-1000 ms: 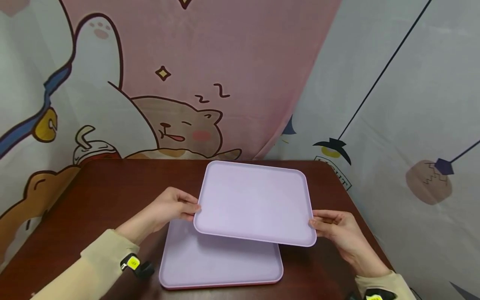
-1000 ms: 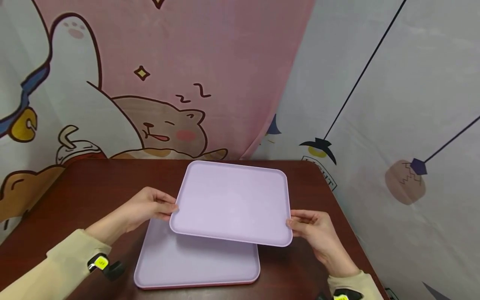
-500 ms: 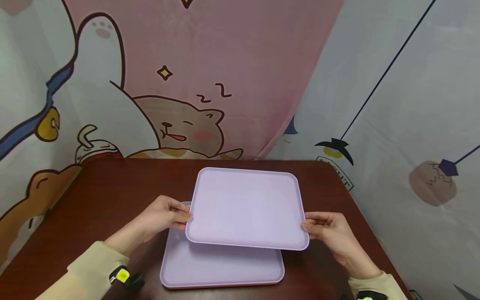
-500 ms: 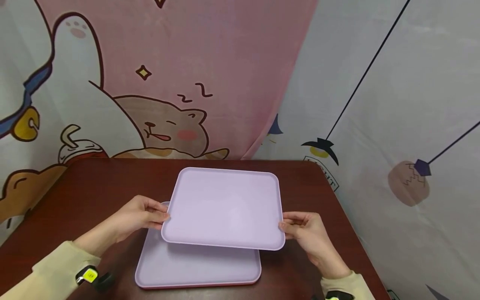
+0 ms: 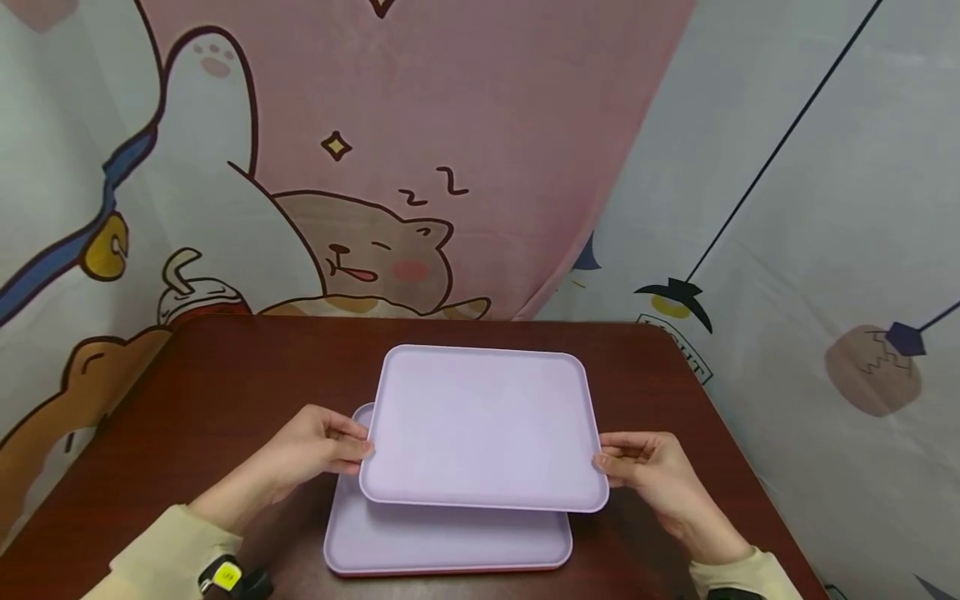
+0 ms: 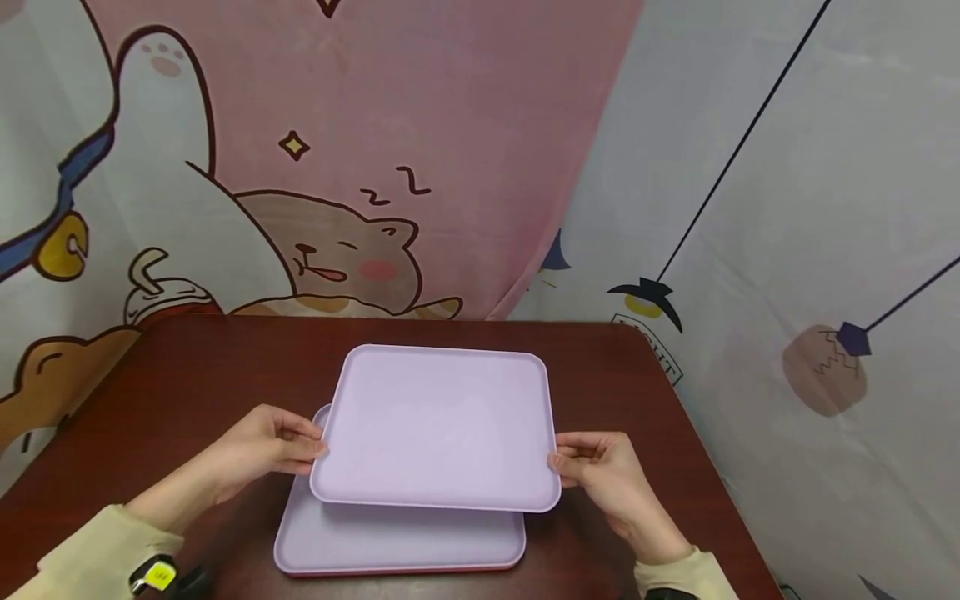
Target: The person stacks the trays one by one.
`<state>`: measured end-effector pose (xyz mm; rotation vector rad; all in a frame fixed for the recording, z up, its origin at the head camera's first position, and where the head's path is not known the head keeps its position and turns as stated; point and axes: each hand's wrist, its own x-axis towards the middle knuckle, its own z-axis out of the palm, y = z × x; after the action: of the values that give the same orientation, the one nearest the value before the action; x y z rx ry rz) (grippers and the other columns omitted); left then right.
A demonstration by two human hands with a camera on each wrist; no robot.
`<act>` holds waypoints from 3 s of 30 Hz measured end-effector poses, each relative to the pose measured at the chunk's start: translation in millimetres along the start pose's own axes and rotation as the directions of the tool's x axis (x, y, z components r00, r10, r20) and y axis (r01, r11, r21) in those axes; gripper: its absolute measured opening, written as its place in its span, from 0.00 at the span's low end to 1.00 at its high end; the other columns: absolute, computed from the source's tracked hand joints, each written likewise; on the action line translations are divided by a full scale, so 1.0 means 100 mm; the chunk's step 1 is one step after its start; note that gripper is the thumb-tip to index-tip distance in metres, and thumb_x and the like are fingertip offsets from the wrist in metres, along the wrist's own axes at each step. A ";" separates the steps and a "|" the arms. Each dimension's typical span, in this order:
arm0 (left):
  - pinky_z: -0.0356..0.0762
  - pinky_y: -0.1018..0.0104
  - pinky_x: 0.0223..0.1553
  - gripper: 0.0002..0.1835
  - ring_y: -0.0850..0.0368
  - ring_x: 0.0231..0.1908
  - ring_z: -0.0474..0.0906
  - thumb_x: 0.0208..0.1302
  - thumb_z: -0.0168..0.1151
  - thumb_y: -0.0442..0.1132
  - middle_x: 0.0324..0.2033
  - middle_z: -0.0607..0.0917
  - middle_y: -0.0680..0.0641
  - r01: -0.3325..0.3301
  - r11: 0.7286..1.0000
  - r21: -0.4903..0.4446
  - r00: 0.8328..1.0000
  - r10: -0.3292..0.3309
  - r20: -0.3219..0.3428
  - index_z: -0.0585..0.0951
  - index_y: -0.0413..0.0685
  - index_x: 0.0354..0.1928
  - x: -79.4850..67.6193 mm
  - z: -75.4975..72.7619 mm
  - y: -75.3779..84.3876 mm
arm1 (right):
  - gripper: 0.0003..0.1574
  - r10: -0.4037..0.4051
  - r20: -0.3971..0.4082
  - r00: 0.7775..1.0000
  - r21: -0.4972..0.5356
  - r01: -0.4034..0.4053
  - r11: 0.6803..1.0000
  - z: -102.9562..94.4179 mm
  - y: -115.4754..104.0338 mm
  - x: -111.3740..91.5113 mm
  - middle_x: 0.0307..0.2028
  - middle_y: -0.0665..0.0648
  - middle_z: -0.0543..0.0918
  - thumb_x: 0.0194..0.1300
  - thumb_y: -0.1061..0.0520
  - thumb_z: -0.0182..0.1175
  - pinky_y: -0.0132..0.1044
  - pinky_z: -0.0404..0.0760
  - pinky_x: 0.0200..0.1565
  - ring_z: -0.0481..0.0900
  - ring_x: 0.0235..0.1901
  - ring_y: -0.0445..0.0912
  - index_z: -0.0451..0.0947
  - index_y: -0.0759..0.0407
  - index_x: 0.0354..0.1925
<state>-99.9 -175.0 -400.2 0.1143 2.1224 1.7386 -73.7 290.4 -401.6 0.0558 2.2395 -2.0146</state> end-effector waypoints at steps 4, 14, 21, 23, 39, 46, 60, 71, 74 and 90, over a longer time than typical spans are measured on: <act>0.90 0.57 0.39 0.16 0.52 0.36 0.86 0.63 0.75 0.29 0.34 0.88 0.41 0.010 1.000 0.003 1.000 -0.010 -0.009 0.83 0.23 0.48 -0.04 -0.01 -0.01 | 0.22 -0.011 0.028 1.000 0.017 0.011 1.000 0.00 0.02 0.00 0.34 0.57 0.89 0.63 0.76 0.67 0.38 0.90 0.33 0.87 0.32 0.42 0.76 0.89 0.54; 0.90 0.55 0.40 0.17 0.51 0.36 0.86 0.63 0.74 0.28 0.36 0.87 0.41 0.020 1.000 -0.014 0.999 -0.020 -0.026 0.82 0.22 0.49 -0.14 -0.02 -0.05 | 0.22 -0.011 0.075 0.997 0.022 0.010 1.000 0.03 0.05 -0.01 0.34 0.56 0.88 0.64 0.75 0.68 0.38 0.90 0.34 0.87 0.33 0.42 0.76 0.89 0.54; 0.90 0.52 0.41 0.17 0.52 0.38 0.87 0.64 0.73 0.27 0.35 0.88 0.41 0.011 1.000 -0.024 1.000 -0.011 -0.015 0.81 0.21 0.49 -0.21 -0.03 -0.07 | 0.23 -0.044 0.118 0.992 0.020 0.042 0.999 0.05 0.07 -0.03 0.34 0.56 0.89 0.64 0.75 0.68 0.37 0.90 0.34 0.87 0.33 0.42 0.75 0.90 0.54; 0.90 0.53 0.41 0.17 0.51 0.38 0.87 0.64 0.73 0.28 0.35 0.88 0.40 0.015 1.000 -0.016 1.000 -0.015 -0.018 0.81 0.21 0.49 -0.22 -0.03 -0.06 | 0.23 -0.048 0.126 0.991 0.021 0.046 0.999 0.04 0.07 -0.04 0.34 0.55 0.89 0.64 0.75 0.68 0.37 0.90 0.34 0.87 0.33 0.41 0.75 0.90 0.54; 0.90 0.54 0.41 0.18 0.50 0.38 0.86 0.63 0.75 0.29 0.35 0.87 0.40 0.008 0.999 -0.044 1.000 -0.009 -0.013 0.82 0.21 0.49 -0.33 -0.07 -0.18 | 0.22 -0.023 0.161 0.987 -0.016 0.026 1.000 0.11 0.12 -0.06 0.34 0.56 0.89 0.64 0.75 0.68 0.37 0.90 0.34 0.87 0.31 0.41 0.76 0.89 0.52; 0.90 0.54 0.41 0.17 0.50 0.38 0.86 0.64 0.74 0.28 0.35 0.88 0.40 0.010 0.998 -0.055 1.000 -0.010 0.005 0.82 0.21 0.49 -0.38 -0.09 -0.26 | 0.21 -0.002 0.164 0.986 -0.047 0.010 0.999 0.16 0.12 -0.09 0.34 0.60 0.89 0.65 0.74 0.68 0.37 0.89 0.33 0.86 0.30 0.41 0.76 0.89 0.52; 0.90 0.57 0.39 0.15 0.52 0.37 0.86 0.65 0.72 0.28 0.35 0.88 0.41 0.022 0.997 -0.072 0.999 -0.020 0.026 0.82 0.21 0.47 -0.44 -0.10 -0.41 | 0.22 0.017 0.174 0.985 -0.049 -0.008 0.999 0.21 0.20 -0.12 0.34 0.62 0.89 0.64 0.73 0.70 0.37 0.89 0.32 0.86 0.29 0.41 0.77 0.89 0.52; 0.90 0.58 0.39 0.16 0.52 0.36 0.86 0.64 0.74 0.28 0.34 0.87 0.42 0.030 0.997 -0.078 0.999 -0.029 0.018 0.82 0.21 0.47 -0.46 -0.09 -0.46 | 0.22 0.026 0.178 0.984 -0.045 -0.019 0.999 0.23 0.25 -0.15 0.33 0.60 0.89 0.63 0.73 0.71 0.37 0.89 0.33 0.87 0.30 0.41 0.78 0.88 0.50; 0.90 0.58 0.40 0.15 0.52 0.36 0.86 0.64 0.73 0.28 0.34 0.87 0.42 0.031 0.996 -0.081 0.999 -0.030 0.020 0.82 0.21 0.47 -0.46 -0.08 -0.47 | 0.22 0.027 0.181 0.983 -0.042 -0.019 0.999 0.23 0.27 -0.15 0.33 0.60 0.89 0.63 0.73 0.71 0.37 0.89 0.33 0.87 0.30 0.41 0.78 0.88 0.51; 0.90 0.57 0.40 0.15 0.53 0.36 0.86 0.64 0.73 0.27 0.33 0.86 0.42 0.042 0.994 -0.101 0.999 -0.039 0.032 0.82 0.21 0.47 -0.46 -0.09 -0.54 | 0.22 0.046 0.188 0.981 -0.038 -0.040 0.998 0.25 0.33 -0.14 0.34 0.64 0.88 0.63 0.73 0.70 0.37 0.89 0.33 0.86 0.30 0.41 0.77 0.89 0.51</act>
<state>-51.2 -209.2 -439.0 0.0685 1.9969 1.8066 -53.8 270.1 -435.4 -0.0858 2.1353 -1.8736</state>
